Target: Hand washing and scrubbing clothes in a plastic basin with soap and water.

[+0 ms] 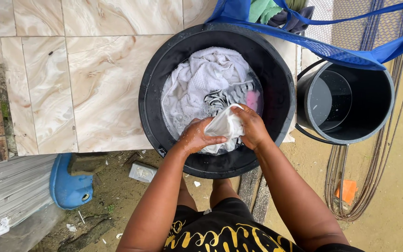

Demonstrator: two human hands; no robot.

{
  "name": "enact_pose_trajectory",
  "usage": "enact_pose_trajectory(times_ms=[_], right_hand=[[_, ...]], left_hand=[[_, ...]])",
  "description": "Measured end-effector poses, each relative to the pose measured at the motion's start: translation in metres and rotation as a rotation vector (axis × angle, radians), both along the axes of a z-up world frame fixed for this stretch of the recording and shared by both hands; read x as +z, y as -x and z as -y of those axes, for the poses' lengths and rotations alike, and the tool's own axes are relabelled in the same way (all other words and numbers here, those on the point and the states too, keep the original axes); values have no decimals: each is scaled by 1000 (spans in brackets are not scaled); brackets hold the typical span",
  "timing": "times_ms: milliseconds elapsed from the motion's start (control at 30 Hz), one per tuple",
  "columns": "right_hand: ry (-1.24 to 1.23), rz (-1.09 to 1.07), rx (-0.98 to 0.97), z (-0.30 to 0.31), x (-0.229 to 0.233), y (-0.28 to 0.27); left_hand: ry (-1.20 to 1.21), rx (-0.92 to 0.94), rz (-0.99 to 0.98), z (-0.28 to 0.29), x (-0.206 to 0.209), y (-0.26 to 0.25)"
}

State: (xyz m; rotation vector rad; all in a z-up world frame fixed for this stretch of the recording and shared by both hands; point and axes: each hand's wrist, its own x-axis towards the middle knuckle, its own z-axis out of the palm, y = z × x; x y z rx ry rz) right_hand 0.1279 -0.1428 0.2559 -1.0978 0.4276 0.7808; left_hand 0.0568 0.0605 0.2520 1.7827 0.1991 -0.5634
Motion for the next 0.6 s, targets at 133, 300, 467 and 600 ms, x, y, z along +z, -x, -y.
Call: enact_pose_trajectory(times_ms=[133, 300, 467, 600], right_hand=[[-46, 4, -47, -1, 22, -9], [-36, 62, 27, -14, 63, -11], [47, 171, 25, 4, 35, -11], [116, 264, 33, 4, 33, -11]], left_hand=[[-150, 37, 158, 6, 2, 11], [-139, 139, 442, 12, 11, 8], [-235, 159, 307, 3, -23, 9], [-173, 205, 534, 11, 30, -1]])
